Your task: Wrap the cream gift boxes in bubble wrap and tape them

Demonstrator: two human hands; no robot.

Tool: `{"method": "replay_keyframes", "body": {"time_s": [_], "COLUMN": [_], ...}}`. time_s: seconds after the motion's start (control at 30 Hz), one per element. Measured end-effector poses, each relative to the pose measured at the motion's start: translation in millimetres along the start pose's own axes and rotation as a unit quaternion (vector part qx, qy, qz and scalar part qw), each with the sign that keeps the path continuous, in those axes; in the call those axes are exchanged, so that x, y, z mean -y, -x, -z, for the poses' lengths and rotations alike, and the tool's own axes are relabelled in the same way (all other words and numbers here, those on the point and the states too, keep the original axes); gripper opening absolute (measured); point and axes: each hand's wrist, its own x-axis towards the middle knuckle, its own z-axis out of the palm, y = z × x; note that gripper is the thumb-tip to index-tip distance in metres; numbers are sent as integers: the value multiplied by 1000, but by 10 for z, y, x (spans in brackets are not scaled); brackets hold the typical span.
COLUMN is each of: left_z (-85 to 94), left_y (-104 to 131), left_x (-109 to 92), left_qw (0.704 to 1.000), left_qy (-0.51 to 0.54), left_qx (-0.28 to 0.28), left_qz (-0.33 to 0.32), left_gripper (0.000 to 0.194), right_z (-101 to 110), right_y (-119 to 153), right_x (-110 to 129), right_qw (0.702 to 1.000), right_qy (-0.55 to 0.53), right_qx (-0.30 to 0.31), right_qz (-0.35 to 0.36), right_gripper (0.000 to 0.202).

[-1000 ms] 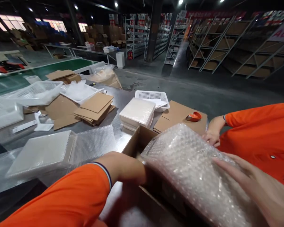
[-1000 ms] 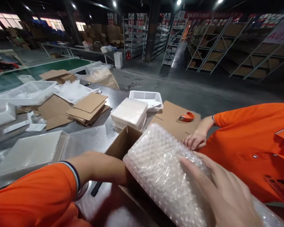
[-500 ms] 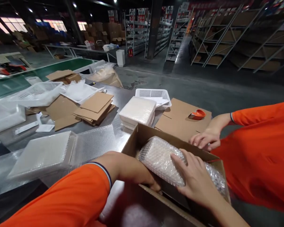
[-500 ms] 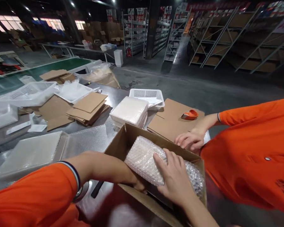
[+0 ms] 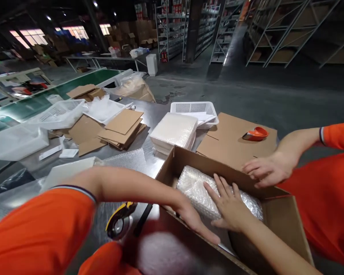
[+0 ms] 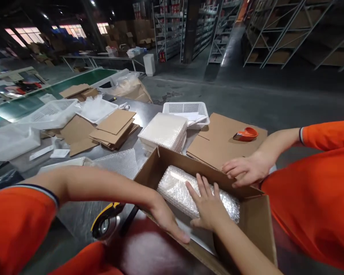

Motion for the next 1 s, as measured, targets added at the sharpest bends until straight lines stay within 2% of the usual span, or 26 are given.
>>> {"method": "replay_keyframes", "body": {"time_s": [0.03, 0.1, 0.17, 0.27, 0.37, 0.47, 0.6, 0.67, 0.73, 0.8, 0.87, 0.93, 1.0], "left_z": [-16, -140, -340, -588, -651, -618, -497, -378, -222, -51, 94, 166, 129], "left_y": [198, 510, 657, 636, 556, 525, 470, 432, 395, 358, 316, 279, 270], "left_x": [-51, -128, -140, -52, 20, -1, -62, -67, -62, -62, -84, -128, -172], "left_qw": [999, 981, 935, 878, 854, 847, 838, 831, 824, 819, 813, 800, 765], "left_qy": [-40, -159, -276, -383, -428, -440, -449, -457, -465, -471, -480, -491, -491], "left_qx": [-9, -110, -215, -286, -294, -290, -295, -303, -313, -318, -321, -342, -415], "left_qz": [-18, 7, 58, 29, -26, -66, -99, -95, -87, -81, -73, -56, -23], "left_gripper": [56, 51, 30, 14, 6, 4, 13, 16, 15, 14, 16, 20, 27], "right_z": [-21, -47, -45, 24, 122, 148, 122, 169, 259, 354, 415, 430, 397], "right_y": [8, 22, 36, 66, 126, 236, 400, 477, 586, 756, 979, 1205, 1377], "right_x": [-8, 0, 20, 39, 52, 83, 98, 44, -42, -98, -41, 177, 549], "right_qw": [1000, 999, 998, 998, 998, 998, 996, 994, 991, 978, 959, 951, 950], "right_qy": [-2, -4, -2, 8, 34, 50, 49, 20, -63, -160, -202, -169, -75], "right_qx": [-17, -47, -61, -67, -47, -25, -28, -8, -7, -67, -156, -223, -263], "right_qz": [2, 1, -4, -7, -14, -37, -69, -104, -121, -117, -123, -133, -150], "right_gripper": [119, 112, 108, 102, 101, 101, 103, 101, 86, 63, 51, 49, 57]}}
